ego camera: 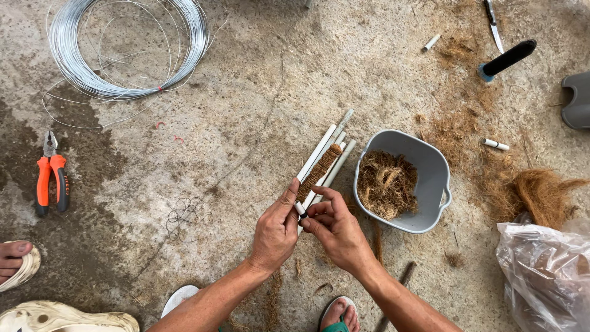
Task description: The person wraps fibrous material around white PVC rods using a small cylindrical tool to secure the fibers. They repeatedly pull fibers from a bucket, wrap them around the rod, and use the tool to tighten the bundle.
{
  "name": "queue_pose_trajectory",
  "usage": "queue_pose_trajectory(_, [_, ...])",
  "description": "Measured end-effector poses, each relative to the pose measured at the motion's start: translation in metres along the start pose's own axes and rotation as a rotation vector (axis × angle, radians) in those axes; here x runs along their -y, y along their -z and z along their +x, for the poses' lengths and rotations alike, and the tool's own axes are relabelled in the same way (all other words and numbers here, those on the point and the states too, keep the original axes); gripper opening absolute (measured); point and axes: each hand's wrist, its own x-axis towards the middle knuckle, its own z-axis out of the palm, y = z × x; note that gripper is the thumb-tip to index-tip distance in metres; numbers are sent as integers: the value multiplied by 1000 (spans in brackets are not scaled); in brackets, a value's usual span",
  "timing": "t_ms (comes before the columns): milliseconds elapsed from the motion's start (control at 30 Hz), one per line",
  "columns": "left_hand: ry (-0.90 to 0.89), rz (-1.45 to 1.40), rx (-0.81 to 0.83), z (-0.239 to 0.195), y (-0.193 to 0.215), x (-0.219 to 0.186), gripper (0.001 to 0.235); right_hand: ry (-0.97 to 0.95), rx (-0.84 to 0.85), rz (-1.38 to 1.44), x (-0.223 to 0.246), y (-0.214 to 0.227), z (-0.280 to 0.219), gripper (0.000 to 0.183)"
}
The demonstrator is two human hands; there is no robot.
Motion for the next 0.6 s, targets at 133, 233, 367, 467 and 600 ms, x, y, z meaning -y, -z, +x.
queue_pose_trajectory(133, [144, -127, 25, 1, -1, 6, 62, -65, 63, 12, 2, 7, 2, 67])
queue_pose_trajectory(233, [80, -177, -48, 7, 2, 12, 59, -43, 168, 55, -3, 12, 2, 63])
queue_pose_trajectory(367, [219, -201, 4, 13, 14, 1, 61, 80, 219, 93, -16, 17, 1, 54])
queue_pose_trajectory(467, [332, -306, 27, 19, 20, -8, 62, 109, 154, 70, -29, 22, 0, 40])
queue_pose_trajectory(600, [320, -427, 33, 19, 22, -13, 58, 318, 68, 200, -49, 26, 3, 35])
